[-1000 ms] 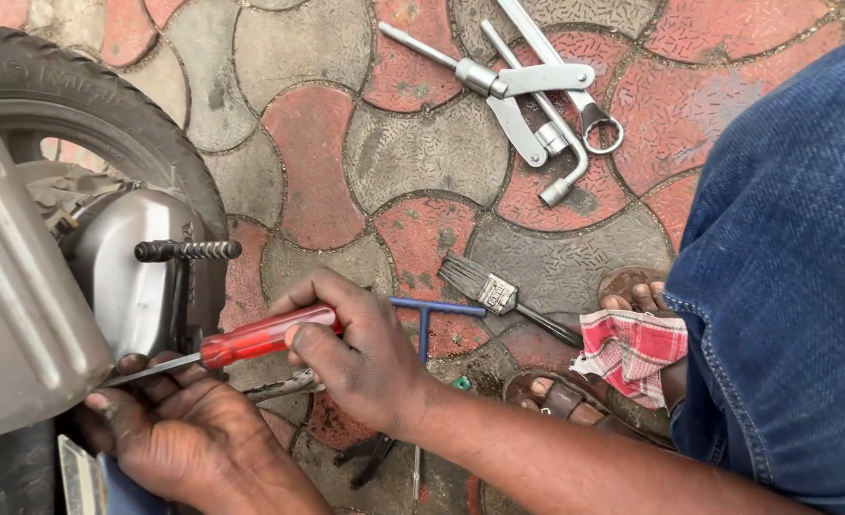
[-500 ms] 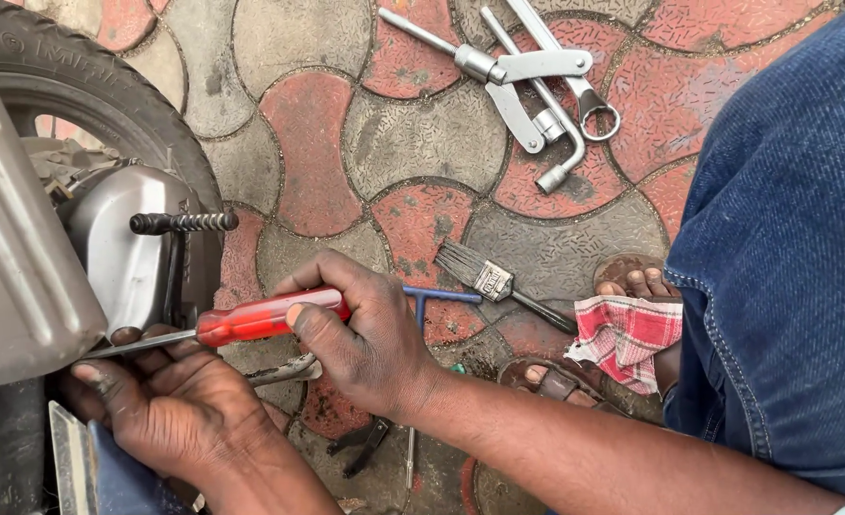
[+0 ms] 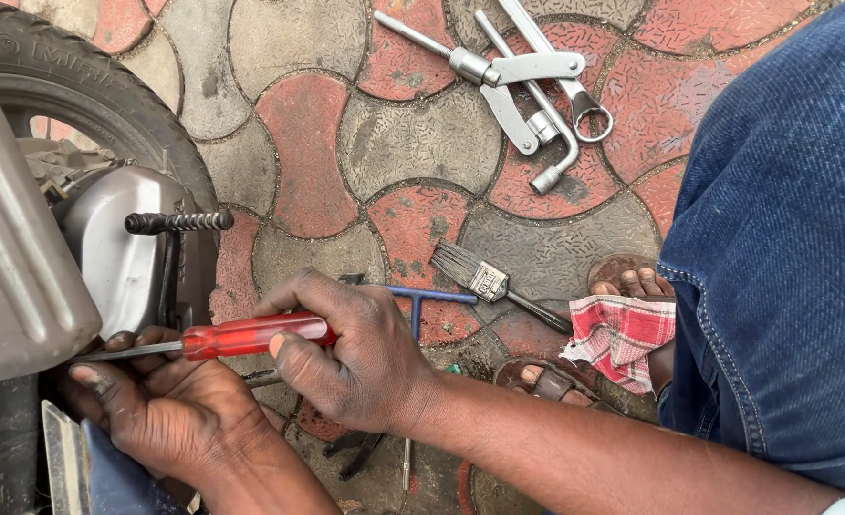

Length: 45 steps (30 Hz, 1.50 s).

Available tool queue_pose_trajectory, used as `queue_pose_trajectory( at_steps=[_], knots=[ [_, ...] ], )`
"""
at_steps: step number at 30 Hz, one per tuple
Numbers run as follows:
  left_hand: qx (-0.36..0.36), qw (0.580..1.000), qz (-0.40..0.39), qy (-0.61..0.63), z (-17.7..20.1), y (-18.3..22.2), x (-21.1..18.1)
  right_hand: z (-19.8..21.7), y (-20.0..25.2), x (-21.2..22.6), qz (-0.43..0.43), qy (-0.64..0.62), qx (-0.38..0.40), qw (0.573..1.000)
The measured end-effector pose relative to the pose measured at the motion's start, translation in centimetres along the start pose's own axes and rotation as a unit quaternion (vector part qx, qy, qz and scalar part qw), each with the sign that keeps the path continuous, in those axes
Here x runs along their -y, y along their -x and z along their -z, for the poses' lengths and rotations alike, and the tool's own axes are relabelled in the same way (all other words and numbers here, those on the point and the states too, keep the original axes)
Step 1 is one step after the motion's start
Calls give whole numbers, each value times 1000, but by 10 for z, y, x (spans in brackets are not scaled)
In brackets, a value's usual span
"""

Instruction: The person uses a screwdriver to pry at the internal components of a scooter and then uses it to loosen and remove a screw from the exterior body panel.

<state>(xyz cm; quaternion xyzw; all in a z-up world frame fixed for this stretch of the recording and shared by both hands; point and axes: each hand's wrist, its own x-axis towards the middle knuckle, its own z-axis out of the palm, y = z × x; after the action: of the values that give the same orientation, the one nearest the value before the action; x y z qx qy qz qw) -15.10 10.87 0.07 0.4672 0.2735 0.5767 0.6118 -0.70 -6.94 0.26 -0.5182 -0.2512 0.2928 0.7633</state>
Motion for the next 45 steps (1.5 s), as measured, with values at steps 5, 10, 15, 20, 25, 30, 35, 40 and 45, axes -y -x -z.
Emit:
queue_pose_trajectory(
  at_steps=[5,10,15,20,25,30,35,40,45],
  knots=[
    [-17,1000,1,13,-10,-1,-2,4,-4,-2,-3,-8,15,1000],
    [-29,999,15,11,-16,1,-5,4,-3,-2,57,8,40,998],
    [-32,993,27,109,0,-3,0,4,-3,16,221,216,66,949],
    [-19,995,31,95,-4,-2,-2,-2,-6,7,38,40,82,995],
    [-47,994,20,94,-7,0,1,0,-11,14,-157,-145,154,965],
    [-48,993,39,105,4,1,2,0,-2,14,145,138,144,969],
    [-54,992,42,106,-15,7,-3,-1,-6,16,41,112,148,982],
    [-21,996,39,76,-36,12,-1,-2,-22,30,40,78,165,982],
    [-93,987,53,117,-32,12,1,-12,-37,39,-213,41,223,950]
  ],
)
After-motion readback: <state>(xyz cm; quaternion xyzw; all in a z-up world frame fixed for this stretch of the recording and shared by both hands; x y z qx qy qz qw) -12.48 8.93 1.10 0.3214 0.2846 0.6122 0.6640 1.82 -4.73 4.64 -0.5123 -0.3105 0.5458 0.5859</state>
